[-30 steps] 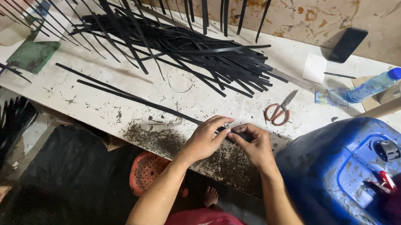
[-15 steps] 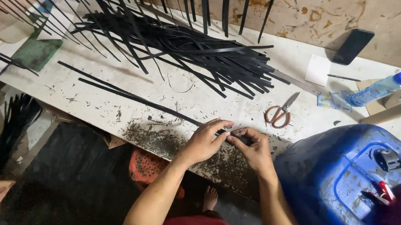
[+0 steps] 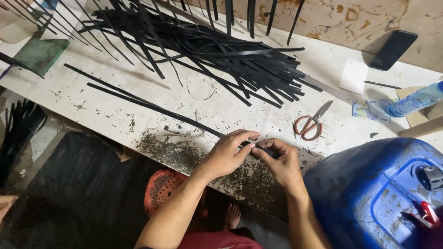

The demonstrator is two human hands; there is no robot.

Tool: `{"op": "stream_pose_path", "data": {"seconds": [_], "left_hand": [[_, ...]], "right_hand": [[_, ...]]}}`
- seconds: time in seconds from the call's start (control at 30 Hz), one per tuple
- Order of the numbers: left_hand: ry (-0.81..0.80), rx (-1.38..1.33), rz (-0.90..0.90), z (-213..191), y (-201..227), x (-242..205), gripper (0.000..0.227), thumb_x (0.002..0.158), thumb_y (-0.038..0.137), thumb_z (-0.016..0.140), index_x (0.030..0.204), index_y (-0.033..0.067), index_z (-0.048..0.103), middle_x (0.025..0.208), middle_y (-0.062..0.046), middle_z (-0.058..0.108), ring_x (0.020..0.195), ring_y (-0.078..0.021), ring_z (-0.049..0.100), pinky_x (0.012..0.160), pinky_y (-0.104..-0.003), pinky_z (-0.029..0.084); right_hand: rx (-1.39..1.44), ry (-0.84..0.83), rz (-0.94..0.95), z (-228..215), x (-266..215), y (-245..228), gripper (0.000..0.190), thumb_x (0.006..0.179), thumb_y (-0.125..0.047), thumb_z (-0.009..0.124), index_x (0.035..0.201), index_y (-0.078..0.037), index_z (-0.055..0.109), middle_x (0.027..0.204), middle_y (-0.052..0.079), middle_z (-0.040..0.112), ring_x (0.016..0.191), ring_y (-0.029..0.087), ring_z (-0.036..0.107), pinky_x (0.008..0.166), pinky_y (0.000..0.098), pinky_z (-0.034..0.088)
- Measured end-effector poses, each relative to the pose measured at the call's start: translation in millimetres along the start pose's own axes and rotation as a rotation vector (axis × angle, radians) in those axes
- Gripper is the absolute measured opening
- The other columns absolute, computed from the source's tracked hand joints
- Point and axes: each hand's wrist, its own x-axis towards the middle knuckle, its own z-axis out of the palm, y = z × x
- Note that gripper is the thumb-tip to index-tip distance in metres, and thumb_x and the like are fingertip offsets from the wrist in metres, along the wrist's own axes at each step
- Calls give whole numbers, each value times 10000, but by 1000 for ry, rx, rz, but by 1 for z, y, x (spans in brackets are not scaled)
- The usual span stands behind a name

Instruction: The person picks up a black strip, applies glue to one end using a small brush, and then places the strip onto a purple device on a blue container. The person repeats this process with another strip.

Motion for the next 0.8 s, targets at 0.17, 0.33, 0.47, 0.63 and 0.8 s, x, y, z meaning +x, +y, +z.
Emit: {"op": "stream_pose_path", "data": {"seconds": [0.17,0.33,0.47,0.63,0.8], "left_hand": [[-17,16,1,-1,3,0,290,996,53,586,1271,-17,642,1134,-197,710,1142,-394,679,1014,-490,516],[-14,14,-11,-1,1,-6,299,1014,71,565,1292,-16,626,1153,-201,702,1151,-397,674,1008,-488,521],[-3,34,-21,-7,4,-11,297,1012,64,565,1289,-24,623,1151,-209,699,1145,-407,674,991,-490,531],[10,35,-22,-9,3,-15,301,1011,54,556,1293,-31,616,1150,-212,694,1149,-407,670,989,-481,532],[28,53,-6,-10,-3,-17,296,998,49,578,1276,-38,625,1134,-216,700,1129,-408,679,966,-479,545]], "right_hand": [[-12,-4,-18,-3,-3,-4,165,798,-116,908,851,-27,780,603,93,706,580,110,591,550,240,476],[-5,-30,-30,1,-5,-6,176,781,-112,918,844,-22,780,580,86,697,575,107,593,557,225,466],[7,-45,-59,7,-4,1,173,780,-97,915,838,-28,768,570,70,676,586,96,564,557,224,443],[-27,-63,-61,9,-2,7,185,774,-108,921,850,-26,774,564,95,691,569,113,577,552,237,456],[-15,-84,-49,12,-1,-3,181,781,-108,916,849,-18,774,554,78,679,558,106,576,549,223,456]]}}
